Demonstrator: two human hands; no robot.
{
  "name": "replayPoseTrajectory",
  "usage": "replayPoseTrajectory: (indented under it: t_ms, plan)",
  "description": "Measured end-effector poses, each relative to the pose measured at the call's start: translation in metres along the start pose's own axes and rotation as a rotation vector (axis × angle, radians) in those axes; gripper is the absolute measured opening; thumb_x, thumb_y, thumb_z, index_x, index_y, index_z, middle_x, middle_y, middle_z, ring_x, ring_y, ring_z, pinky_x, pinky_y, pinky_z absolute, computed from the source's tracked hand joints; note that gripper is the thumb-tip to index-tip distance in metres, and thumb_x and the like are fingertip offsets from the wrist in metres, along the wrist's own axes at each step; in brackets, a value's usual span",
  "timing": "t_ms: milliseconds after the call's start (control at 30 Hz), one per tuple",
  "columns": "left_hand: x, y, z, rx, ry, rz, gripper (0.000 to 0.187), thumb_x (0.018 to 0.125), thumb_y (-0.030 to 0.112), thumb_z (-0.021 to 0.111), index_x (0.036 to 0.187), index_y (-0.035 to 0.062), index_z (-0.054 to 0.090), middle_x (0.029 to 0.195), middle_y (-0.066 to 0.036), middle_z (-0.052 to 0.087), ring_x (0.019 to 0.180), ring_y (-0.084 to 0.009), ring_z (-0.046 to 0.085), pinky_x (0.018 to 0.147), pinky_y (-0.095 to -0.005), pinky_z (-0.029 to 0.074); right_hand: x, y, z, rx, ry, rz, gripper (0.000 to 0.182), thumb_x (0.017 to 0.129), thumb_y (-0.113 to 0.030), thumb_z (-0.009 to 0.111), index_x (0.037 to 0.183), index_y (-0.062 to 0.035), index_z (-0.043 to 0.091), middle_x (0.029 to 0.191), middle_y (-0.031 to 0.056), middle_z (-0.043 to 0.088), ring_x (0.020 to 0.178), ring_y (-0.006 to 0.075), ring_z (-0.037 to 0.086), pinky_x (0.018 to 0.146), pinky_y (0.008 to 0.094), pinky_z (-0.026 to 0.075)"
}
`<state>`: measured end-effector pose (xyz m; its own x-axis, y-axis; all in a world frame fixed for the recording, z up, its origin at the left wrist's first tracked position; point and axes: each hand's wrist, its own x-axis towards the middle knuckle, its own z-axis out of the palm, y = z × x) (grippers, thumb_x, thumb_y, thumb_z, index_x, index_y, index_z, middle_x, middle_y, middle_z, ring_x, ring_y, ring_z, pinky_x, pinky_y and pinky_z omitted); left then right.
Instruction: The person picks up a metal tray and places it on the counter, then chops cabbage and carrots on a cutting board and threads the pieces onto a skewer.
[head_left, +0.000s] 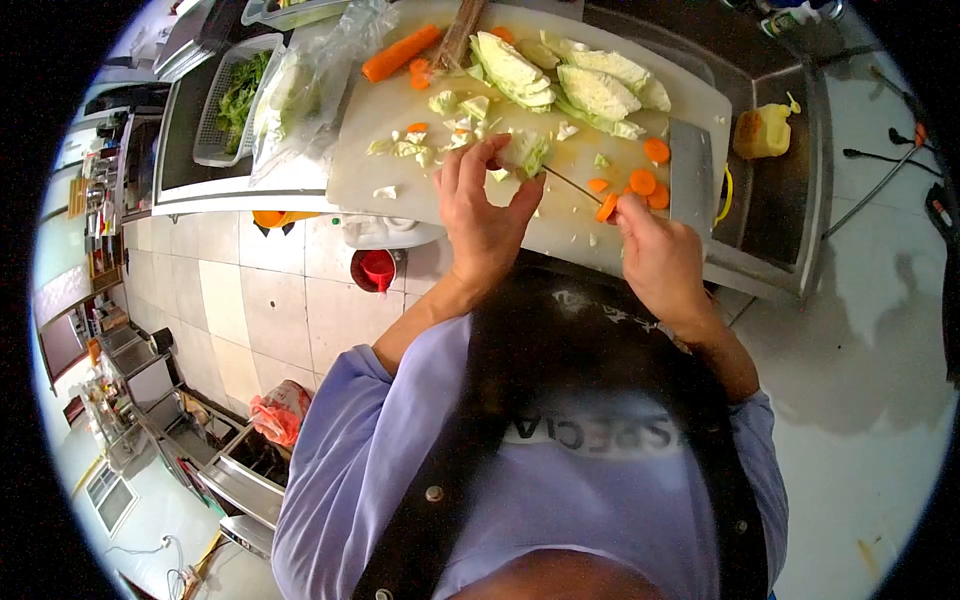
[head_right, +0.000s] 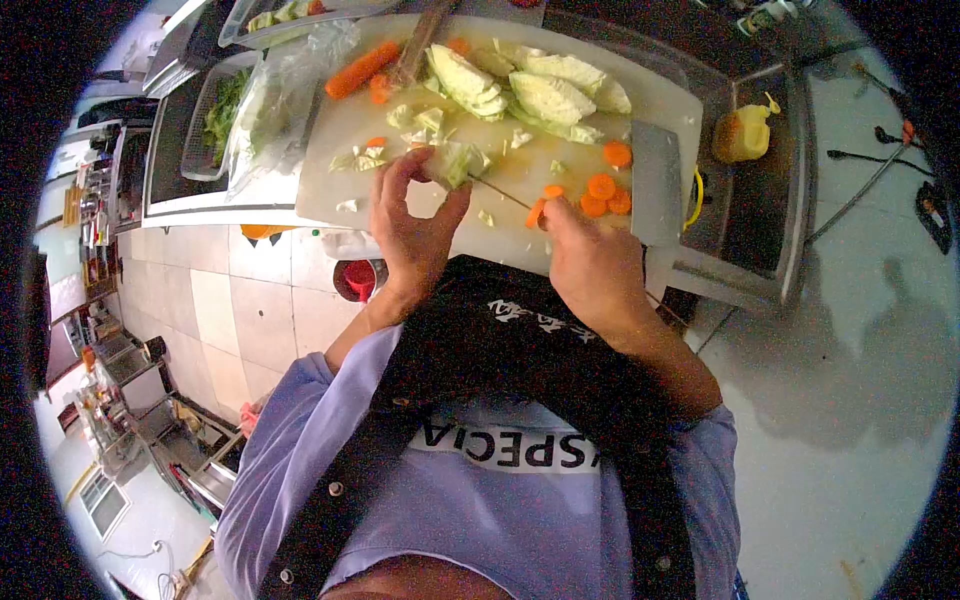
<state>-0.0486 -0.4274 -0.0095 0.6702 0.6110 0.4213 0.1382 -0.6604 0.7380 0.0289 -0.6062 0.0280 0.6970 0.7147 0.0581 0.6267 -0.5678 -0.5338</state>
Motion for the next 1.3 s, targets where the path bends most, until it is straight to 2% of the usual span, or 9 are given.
replayPoseTrajectory:
  t_ms: [267,400,500,533,667,700,767,967,1300]
  plan:
    - [-0.014,0.017,0.003,-0.012,-0.125,0.15,0.049,0.059,0.008,0.08,0.104,0.0047,0.06,0.092,-0.008,0.06,0.087,-0.0239,0.057,0.077,-0.0346,0.045,0.009,0.001,0.011,0.296,-0.081,0.091,0.009,0.088,-0.013,0.052,0.088,-0.0049,0.054,0.071,0.0153,0.062,0.068,0.0376,0.061,0.059,0.0451,0.047]
    - [-0.011,0.014,0.005,-0.061,-0.179,0.09,0.056,0.061,0.005,0.08,0.112,0.0047,0.056,0.1,-0.009,0.059,0.093,-0.0241,0.057,0.084,-0.0358,0.044,0.017,0.006,0.008,0.293,-0.186,0.203,0.013,0.091,-0.015,0.05,0.09,-0.0049,0.057,0.069,0.0138,0.063,0.063,0.0309,0.062,0.056,0.041,0.047]
    - [-0.015,0.009,0.001,-0.392,-0.146,-0.045,0.059,0.064,0.009,0.079,0.117,0.005,0.051,0.105,-0.009,0.058,0.094,-0.0229,0.056,0.086,-0.0357,0.042,0.019,0.007,0.002,0.467,-0.2,0.279,0.015,0.093,-0.015,0.048,0.09,-0.0037,0.058,0.065,0.0091,0.062,0.056,0.0218,0.061,0.053,0.0358,0.046]
    - [-0.016,-0.001,0.001,-0.447,-0.157,-0.134,0.058,0.075,0.01,0.075,0.124,0.0035,0.045,0.109,-0.009,0.056,0.097,-0.0215,0.055,0.088,-0.0355,0.044,0.018,0.007,0.002,0.522,-0.201,0.286,0.016,0.094,-0.015,0.048,0.091,-0.0033,0.058,0.065,0.0071,0.061,0.055,0.0188,0.059,0.052,0.034,0.045]
    - [-0.006,0.007,0.009,-1.384,-0.402,-0.702,0.046,0.094,0.029,0.052,0.131,0.0047,0.04,0.116,-0.011,0.055,0.107,-0.0242,0.055,0.093,-0.0384,0.044,0.013,0.016,0.017,0.693,-0.372,0.28,0.016,0.094,-0.013,0.045,0.093,-0.0025,0.058,0.063,0.0024,0.058,0.053,0.0132,0.055,0.051,0.029,0.043]
    - [-0.004,0.008,0.009,-1.591,-0.502,-0.794,0.048,0.096,0.034,0.047,0.133,0.0051,0.038,0.117,-0.012,0.055,0.11,-0.0261,0.054,0.094,-0.0394,0.044,0.012,0.017,0.023,0.717,-0.349,0.244,0.016,0.094,-0.014,0.046,0.094,-0.0033,0.058,0.063,0.0024,0.058,0.054,0.0133,0.055,0.051,0.0292,0.043]
    - [-0.005,-0.002,0.017,-1.505,-0.497,-0.698,0.051,0.096,0.041,0.044,0.133,0.007,0.039,0.118,-0.012,0.054,0.111,-0.0263,0.054,0.094,-0.0407,0.044,0.009,0.018,0.031,0.762,-0.302,0.179,0.016,0.094,-0.015,0.046,0.095,-0.0049,0.058,0.064,0.0024,0.057,0.054,0.0136,0.055,0.052,0.0295,0.043]
    - [-0.002,-0.005,0.017,-1.638,-0.433,-0.762,0.049,0.095,0.049,0.041,0.12,0.0074,0.049,0.108,-0.011,0.057,0.102,-0.0258,0.056,0.094,-0.043,0.043,-0.003,0.003,0.018,0.238,-0.155,0.11,0.011,0.093,-0.018,0.048,0.092,-0.01,0.055,0.069,0.0107,0.061,0.063,0.0293,0.061,0.057,0.0396,0.046]
    - [-0.023,0.016,0.026,-1.367,-0.474,-0.739,0.039,0.1,0.033,0.036,0.096,-0.0007,0.055,0.097,-0.014,0.062,0.095,-0.0235,0.059,0.088,-0.0352,0.047,-0.005,-0.01,0.033,0.156,0.06,-0.002,0.007,0.086,-0.012,0.052,0.092,-0.0104,0.054,0.067,0.0147,0.062,0.063,0.0353,0.062,0.054,0.0471,0.046]
